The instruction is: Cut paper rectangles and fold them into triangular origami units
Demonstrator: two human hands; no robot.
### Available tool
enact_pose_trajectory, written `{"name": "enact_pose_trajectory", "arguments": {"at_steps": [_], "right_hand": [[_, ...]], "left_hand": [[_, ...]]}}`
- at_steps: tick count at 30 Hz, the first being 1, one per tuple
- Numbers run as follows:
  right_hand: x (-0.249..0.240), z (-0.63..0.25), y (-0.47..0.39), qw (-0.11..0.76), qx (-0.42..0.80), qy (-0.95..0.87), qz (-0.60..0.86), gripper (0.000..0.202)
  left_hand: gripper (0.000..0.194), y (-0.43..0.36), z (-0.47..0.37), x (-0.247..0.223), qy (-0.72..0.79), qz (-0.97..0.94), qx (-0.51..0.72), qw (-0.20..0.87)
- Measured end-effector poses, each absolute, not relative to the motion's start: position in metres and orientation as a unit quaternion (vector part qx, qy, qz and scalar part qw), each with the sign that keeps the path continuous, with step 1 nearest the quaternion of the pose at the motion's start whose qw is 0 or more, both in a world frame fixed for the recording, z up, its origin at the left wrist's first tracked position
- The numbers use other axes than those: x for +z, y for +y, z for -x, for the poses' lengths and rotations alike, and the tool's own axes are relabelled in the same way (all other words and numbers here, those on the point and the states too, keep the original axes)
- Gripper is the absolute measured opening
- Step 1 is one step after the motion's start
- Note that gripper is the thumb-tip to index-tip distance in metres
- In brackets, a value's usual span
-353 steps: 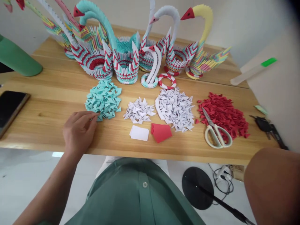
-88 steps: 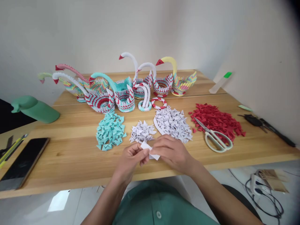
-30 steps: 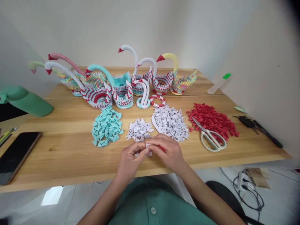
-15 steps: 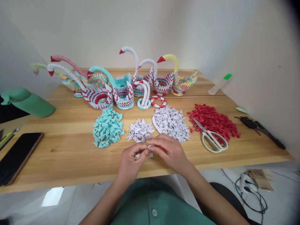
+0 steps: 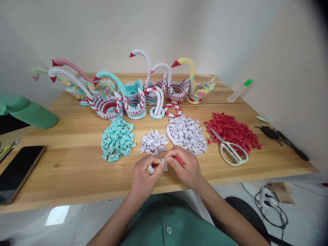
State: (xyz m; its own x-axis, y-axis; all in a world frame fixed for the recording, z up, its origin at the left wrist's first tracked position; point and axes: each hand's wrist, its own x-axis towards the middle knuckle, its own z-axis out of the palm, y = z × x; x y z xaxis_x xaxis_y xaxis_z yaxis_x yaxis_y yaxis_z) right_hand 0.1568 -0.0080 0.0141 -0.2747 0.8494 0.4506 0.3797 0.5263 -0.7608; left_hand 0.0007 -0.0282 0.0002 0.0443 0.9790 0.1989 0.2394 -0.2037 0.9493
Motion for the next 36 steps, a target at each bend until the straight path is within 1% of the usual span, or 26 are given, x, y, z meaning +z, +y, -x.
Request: {"name": "enact_pose_trajectory", "arguments": {"at_steps": [3,6,9,12,15,18,21,23,25,27,29,33,36], "right_hand": [[0.014,-0.155,-0.007,0.446,0.282,-0.735,0.426,0.017],[0.017,-0.156,-0.003,0.43,0.332,-0.714,0.441,0.019],[0.023,-0.162,0.003,0.381,0.369,-0.731,0.43,0.015],[0.029,-0.168,0.005,0.354,0.336,-0.767,0.416,0.011],[0.031,-0.17,0.005,0.373,0.294,-0.778,0.411,0.018],[0.031,-0.17,0.006,0.4,0.287,-0.765,0.416,0.02],[0.027,-0.171,0.007,0.415,0.332,-0.726,0.436,0.019],[0.023,-0.173,0.01,0.422,0.383,-0.691,0.444,0.014],[0.021,-0.177,0.012,0.43,0.414,-0.668,0.444,0.009],[0.02,-0.182,0.014,0.435,0.405,-0.672,0.441,0.008],[0.021,-0.185,0.015,0.434,0.377,-0.693,0.435,0.009],[0.023,-0.188,0.017,0.426,0.365,-0.718,0.412,0.013],[0.021,-0.188,0.018,0.439,0.328,-0.73,0.409,0.011]], "left_hand": [[0.02,-0.026,0.002,0.0,0.473,-0.655,0.481,0.34],[0.018,-0.021,0.005,0.0,0.437,-0.699,0.481,0.299],[0.019,-0.017,0.006,-0.001,0.446,-0.695,0.472,0.31],[0.019,-0.014,0.001,0.0,0.466,-0.678,0.461,0.331],[0.015,-0.014,-0.005,0.0,0.471,-0.66,0.45,0.375],[0.015,-0.013,-0.01,0.001,0.464,-0.641,0.439,0.426],[0.02,-0.011,-0.011,0.004,0.458,-0.664,0.438,0.397],[0.02,-0.01,-0.01,0.005,0.46,-0.674,0.449,0.365],[0.02,-0.009,-0.009,0.005,0.468,-0.661,0.462,0.362],[0.017,-0.007,-0.009,0.003,0.474,-0.628,0.464,0.406],[0.015,-0.004,-0.008,0.0,0.464,-0.578,0.456,0.493],[0.027,0.003,-0.009,-0.002,0.39,-0.461,0.445,0.661],[0.027,0.007,-0.013,-0.001,0.352,-0.393,0.445,0.723]]}}
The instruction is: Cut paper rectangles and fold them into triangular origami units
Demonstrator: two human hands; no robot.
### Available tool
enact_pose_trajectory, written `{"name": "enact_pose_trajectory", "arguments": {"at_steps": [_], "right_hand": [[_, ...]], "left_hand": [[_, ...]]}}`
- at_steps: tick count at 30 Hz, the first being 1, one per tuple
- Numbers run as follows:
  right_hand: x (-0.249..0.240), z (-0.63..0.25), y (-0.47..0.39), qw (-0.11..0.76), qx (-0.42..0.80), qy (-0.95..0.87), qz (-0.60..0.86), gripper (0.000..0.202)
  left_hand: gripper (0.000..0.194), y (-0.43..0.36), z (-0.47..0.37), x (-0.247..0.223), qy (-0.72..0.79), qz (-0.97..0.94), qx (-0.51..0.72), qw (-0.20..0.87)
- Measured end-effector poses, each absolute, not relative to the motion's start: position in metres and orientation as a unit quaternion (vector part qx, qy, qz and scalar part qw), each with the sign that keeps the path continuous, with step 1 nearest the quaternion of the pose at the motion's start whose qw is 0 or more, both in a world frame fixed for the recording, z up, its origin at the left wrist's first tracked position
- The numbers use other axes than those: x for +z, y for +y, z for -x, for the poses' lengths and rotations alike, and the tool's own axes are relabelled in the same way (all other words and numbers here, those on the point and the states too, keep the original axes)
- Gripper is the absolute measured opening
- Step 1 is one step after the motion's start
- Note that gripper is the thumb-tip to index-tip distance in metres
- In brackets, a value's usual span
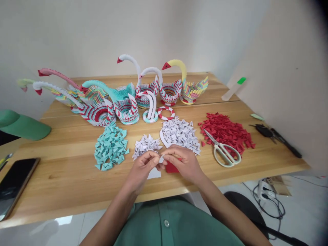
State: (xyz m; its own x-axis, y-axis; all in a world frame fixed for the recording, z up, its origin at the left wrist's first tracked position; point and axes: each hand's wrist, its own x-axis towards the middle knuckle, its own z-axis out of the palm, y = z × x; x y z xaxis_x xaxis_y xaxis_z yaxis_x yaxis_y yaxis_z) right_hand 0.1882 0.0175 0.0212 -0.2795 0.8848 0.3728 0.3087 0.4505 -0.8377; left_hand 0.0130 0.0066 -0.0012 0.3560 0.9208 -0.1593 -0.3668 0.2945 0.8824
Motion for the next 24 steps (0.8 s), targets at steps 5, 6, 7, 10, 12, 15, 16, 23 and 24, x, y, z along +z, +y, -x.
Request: {"name": "enact_pose_trajectory", "arguments": {"at_steps": [5,6,7,10,12,15,16,23,24], "right_hand": [[0.014,-0.19,0.018,0.475,0.158,-0.77,0.395,0.026],[0.013,-0.19,0.019,0.473,0.141,-0.78,0.385,0.028],[0.011,-0.19,0.019,0.471,0.127,-0.788,0.376,0.03],[0.008,-0.19,0.02,0.466,0.099,-0.8,0.363,0.034],[0.007,-0.19,0.019,0.464,0.088,-0.805,0.36,0.036],[0.006,-0.19,0.017,0.466,0.076,-0.807,0.354,0.038],[0.006,-0.189,0.016,0.471,0.072,-0.805,0.354,0.037],[0.01,-0.182,0.016,0.477,0.047,-0.816,0.323,0.017],[0.011,-0.181,0.017,0.47,0.031,-0.821,0.322,0.017]], "left_hand": [[0.03,0.01,-0.019,-0.002,0.359,-0.314,0.485,0.733],[0.03,0.01,-0.02,-0.003,0.365,-0.308,0.493,0.728],[0.031,0.011,-0.021,-0.003,0.369,-0.305,0.499,0.722],[0.033,0.012,-0.022,-0.004,0.38,-0.306,0.512,0.707],[0.034,0.012,-0.023,-0.003,0.386,-0.306,0.518,0.699],[0.035,0.012,-0.023,-0.003,0.394,-0.295,0.527,0.693],[0.036,0.012,-0.023,-0.004,0.397,-0.291,0.529,0.691],[0.029,0.005,-0.021,-0.006,0.405,-0.289,0.532,0.684],[0.027,0.005,-0.02,-0.005,0.408,-0.297,0.534,0.678]]}}
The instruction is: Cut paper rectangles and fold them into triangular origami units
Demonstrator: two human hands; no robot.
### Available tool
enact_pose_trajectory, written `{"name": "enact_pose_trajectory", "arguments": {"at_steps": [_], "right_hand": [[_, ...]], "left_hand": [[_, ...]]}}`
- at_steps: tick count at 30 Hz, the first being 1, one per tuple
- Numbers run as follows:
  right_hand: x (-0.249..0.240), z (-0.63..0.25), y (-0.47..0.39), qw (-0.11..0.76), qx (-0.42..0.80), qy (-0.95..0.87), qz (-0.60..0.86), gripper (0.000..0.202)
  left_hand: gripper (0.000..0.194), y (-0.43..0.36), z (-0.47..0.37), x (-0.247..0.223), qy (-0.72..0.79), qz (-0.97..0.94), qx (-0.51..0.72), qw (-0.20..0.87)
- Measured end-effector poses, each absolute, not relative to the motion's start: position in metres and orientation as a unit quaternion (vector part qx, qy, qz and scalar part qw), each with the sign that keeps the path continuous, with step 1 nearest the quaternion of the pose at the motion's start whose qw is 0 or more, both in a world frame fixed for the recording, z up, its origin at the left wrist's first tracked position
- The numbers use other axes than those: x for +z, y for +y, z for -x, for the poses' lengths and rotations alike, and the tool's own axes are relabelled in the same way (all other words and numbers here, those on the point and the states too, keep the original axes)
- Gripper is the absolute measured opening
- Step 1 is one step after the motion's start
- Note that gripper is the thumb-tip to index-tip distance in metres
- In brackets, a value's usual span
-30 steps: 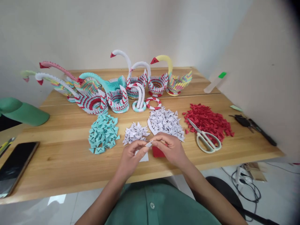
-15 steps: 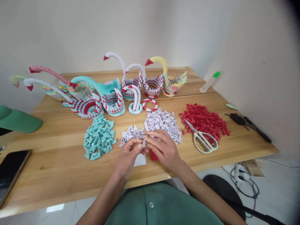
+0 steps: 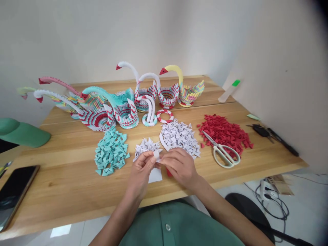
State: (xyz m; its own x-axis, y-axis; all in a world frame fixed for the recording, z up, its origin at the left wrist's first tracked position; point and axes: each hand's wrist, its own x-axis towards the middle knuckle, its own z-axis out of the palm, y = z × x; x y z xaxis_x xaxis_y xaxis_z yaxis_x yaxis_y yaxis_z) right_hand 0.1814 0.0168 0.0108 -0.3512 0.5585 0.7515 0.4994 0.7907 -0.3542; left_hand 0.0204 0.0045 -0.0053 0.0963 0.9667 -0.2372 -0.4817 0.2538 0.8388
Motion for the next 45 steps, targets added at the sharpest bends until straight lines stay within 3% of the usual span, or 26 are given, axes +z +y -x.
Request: {"name": "enact_pose_trajectory", "arguments": {"at_steps": [5,12,16,20,24,27,38,45], "right_hand": [[0.013,-0.182,0.018,0.455,-0.027,-0.835,0.308,0.02],[0.005,-0.183,0.017,0.44,-0.027,-0.844,0.305,0.016],[0.001,-0.183,0.017,0.446,0.051,-0.828,0.337,0.016],[0.006,-0.179,0.014,0.468,0.214,-0.769,0.379,0.008],[0.011,-0.174,0.008,0.455,0.408,-0.655,0.445,0.011],[0.011,-0.171,0.005,0.445,0.476,-0.597,0.467,0.015],[0.01,-0.162,0.005,0.463,0.538,-0.519,0.477,0.018],[0.01,-0.159,0.004,0.462,0.511,-0.533,0.491,0.018]], "left_hand": [[0.02,0.004,-0.011,0.001,0.47,-0.415,0.488,0.607],[0.027,0.005,0.001,0.002,0.512,-0.551,0.423,0.505],[0.024,0.001,0.001,0.002,0.514,-0.624,0.438,0.393],[0.021,-0.005,0.0,0.004,0.486,-0.67,0.46,0.321],[0.023,-0.008,0.001,0.003,0.485,-0.66,0.462,0.34],[0.024,-0.009,0.001,-0.001,0.498,-0.641,0.453,0.368],[0.027,-0.016,-0.003,0.001,0.53,-0.59,0.466,0.393],[0.019,-0.014,-0.004,-0.007,0.539,-0.544,0.463,0.446]]}}
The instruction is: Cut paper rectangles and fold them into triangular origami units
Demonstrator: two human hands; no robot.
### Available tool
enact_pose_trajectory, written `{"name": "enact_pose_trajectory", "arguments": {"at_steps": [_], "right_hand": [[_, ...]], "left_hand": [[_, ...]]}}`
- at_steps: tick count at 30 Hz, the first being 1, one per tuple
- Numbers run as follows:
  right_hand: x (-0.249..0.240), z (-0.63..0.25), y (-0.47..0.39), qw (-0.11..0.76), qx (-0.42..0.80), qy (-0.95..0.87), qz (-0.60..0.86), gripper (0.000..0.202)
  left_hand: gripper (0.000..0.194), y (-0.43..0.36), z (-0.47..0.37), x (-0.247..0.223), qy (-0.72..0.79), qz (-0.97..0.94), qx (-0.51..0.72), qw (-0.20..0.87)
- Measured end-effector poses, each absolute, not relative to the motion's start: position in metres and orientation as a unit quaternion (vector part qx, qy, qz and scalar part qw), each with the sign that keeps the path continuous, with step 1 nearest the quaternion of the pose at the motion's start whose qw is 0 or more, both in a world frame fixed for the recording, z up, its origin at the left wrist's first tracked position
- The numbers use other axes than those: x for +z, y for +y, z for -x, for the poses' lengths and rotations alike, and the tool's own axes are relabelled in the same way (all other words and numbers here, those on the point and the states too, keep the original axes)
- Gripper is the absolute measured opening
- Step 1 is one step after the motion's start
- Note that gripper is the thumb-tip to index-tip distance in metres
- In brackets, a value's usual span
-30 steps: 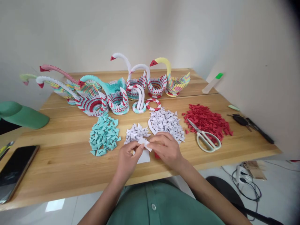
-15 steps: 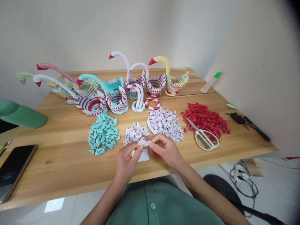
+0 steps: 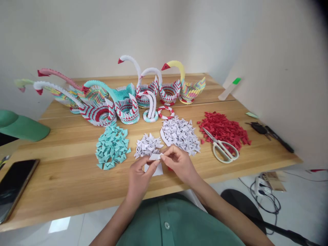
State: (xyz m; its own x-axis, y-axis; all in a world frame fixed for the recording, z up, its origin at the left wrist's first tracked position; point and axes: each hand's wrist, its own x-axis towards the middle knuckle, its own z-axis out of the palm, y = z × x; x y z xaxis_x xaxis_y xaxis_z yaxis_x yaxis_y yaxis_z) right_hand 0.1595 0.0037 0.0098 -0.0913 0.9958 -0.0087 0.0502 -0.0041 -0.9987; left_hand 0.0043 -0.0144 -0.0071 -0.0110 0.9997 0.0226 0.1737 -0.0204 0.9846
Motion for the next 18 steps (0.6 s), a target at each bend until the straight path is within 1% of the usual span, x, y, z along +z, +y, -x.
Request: {"name": "enact_pose_trajectory", "arguments": {"at_steps": [5,9,12,13,16,18], "right_hand": [[0.004,-0.158,0.0,0.469,0.529,-0.53,0.469,0.014],[-0.001,-0.159,-0.005,0.439,0.538,-0.539,0.477,0.024],[0.005,-0.164,-0.005,0.401,0.554,-0.564,0.463,0.03],[0.008,-0.166,-0.004,0.391,0.549,-0.579,0.46,0.028],[0.018,-0.171,0.001,0.379,0.494,-0.62,0.477,0.012],[0.021,-0.172,0.003,0.388,0.469,-0.621,0.494,0.013]], "left_hand": [[0.019,-0.008,-0.007,-0.008,0.513,-0.484,0.461,0.539],[0.022,-0.002,-0.004,-0.001,0.491,-0.459,0.446,0.591],[0.022,0.003,0.003,0.004,0.48,-0.513,0.41,0.582],[0.021,0.004,0.005,0.006,0.48,-0.544,0.39,0.568],[0.02,0.005,0.008,0.011,0.492,-0.604,0.355,0.518],[0.017,0.005,0.006,0.011,0.492,-0.586,0.374,0.524]]}}
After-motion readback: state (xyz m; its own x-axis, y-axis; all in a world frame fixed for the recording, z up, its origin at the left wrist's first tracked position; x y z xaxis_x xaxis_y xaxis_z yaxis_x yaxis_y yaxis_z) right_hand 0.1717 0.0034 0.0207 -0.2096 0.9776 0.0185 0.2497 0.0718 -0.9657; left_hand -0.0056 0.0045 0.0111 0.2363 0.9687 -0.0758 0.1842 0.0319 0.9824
